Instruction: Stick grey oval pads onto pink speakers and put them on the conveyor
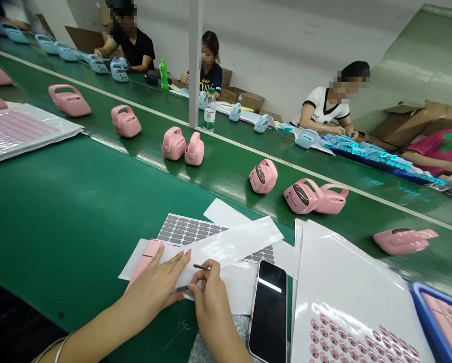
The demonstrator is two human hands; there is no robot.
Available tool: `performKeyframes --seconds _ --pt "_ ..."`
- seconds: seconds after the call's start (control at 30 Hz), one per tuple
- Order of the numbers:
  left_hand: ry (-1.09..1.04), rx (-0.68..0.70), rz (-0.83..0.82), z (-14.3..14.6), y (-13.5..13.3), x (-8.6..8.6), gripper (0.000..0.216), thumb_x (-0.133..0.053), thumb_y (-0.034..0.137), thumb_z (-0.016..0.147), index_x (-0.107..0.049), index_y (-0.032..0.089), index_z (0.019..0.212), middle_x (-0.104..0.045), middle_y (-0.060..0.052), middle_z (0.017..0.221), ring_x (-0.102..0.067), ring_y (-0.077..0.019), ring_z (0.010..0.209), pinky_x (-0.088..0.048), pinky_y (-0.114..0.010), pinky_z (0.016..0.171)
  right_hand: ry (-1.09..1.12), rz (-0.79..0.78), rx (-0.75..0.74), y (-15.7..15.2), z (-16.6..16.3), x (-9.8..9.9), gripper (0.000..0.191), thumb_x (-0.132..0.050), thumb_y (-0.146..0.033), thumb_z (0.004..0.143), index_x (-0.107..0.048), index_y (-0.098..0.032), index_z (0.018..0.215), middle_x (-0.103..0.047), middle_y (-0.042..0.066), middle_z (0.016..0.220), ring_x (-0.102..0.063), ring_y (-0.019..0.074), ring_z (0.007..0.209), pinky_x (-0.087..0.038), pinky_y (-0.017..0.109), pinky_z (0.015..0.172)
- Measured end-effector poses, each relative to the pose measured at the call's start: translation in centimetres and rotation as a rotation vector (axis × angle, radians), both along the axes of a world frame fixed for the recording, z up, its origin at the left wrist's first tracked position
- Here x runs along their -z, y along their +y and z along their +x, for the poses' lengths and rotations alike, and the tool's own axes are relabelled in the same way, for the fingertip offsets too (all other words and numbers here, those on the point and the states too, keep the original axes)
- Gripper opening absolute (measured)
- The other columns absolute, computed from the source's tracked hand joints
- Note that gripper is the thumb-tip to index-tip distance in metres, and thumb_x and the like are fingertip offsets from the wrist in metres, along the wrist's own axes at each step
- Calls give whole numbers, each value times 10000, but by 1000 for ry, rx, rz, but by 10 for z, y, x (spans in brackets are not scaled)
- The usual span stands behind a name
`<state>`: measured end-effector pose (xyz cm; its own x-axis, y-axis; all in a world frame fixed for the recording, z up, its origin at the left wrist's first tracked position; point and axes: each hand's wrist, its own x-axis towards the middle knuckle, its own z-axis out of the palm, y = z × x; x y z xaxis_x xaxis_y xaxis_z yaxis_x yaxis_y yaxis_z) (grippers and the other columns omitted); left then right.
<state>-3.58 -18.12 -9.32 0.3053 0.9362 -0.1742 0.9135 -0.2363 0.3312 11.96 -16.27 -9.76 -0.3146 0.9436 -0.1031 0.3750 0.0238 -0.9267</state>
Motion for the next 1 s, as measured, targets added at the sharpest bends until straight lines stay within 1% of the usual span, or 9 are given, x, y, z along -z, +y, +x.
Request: performKeyframes --seconds 0.1,0.2,0.27,0.33,0.5,0.63,0.77,0.9,1.0 --pt "-24 79 -23 -13 2 -8 884 -793 408 599 -418 77 1328 -555 -264 1250 -500 -356 1202 -153 -680 1055 87 9 26 14 6 -9 252 -531 -213 800 -372 -243 992 -609 -19 774 -534 171 698 -439 328 685" --pt "-35 37 152 -28 -4 -6 599 -654 423 756 -516 146 1269 -605 -191 1232 -506 -336 1203 -201 -649 1062 183 3 95 35 4 -3 278 -547 -273 802 -331 -254 975 -596 -24 774 -563 180 755 -448 349 741" --pt "19 -173 317 -36 -13 0 420 -496 335 867 -541 176 1253 -583 -151 1269 -461 -333 1238 -331 -582 1024 217 -17 168 41 -4 7 299 -560 -286 789 -322 -253 968 -595 -30 748 -579 184 731 -460 352 722" --pt "78 -440 360 -43 -24 8 440 -393 336 889 -532 159 1267 -549 -178 1264 -485 -360 1176 -455 -515 891 231 -25 272 38 -17 15 290 -545 -288 796 -318 -250 971 -600 -21 757 -593 192 736 -466 363 731" --pt "-114 -792 -5 -61 -40 7 589 -246 451 893 -473 87 1297 -613 -182 1081 -616 -295 876 -507 -399 674 269 -20 436 15 -53 19 228 -500 -274 822 -340 -250 982 -601 18 816 -606 214 801 -469 364 755" --pt "-223 -978 4 -69 -36 -15 642 -279 562 860 -383 184 1369 -601 -125 1141 -615 -280 914 -504 -374 678 341 -48 498 12 -69 15 232 -496 -304 820 -351 -253 994 -600 31 842 -606 219 833 -471 373 782" --pt "-249 -880 43 -45 -28 -18 635 -323 532 850 -334 192 1385 -572 -103 1137 -624 -237 844 -501 -348 673 467 -107 563 5 -69 20 299 -506 -391 787 -318 -259 978 -603 21 804 -633 213 797 -500 370 763" --pt "-41 -757 81 -14 -22 5 564 -168 375 907 -344 106 1371 -559 -114 924 -608 -246 680 -450 -367 546 582 -146 612 -6 -46 20 413 -577 -505 731 -323 -268 954 -610 -19 704 -639 199 679 -512 353 683" --pt "14 -673 136 -16 -18 21 577 -142 389 910 -402 95 1332 -533 -100 828 -587 -260 654 -451 -389 554 669 -133 652 -9 -5 8 549 -705 -573 623 -369 -267 931 -616 -38 619 -620 196 575 -503 342 592"
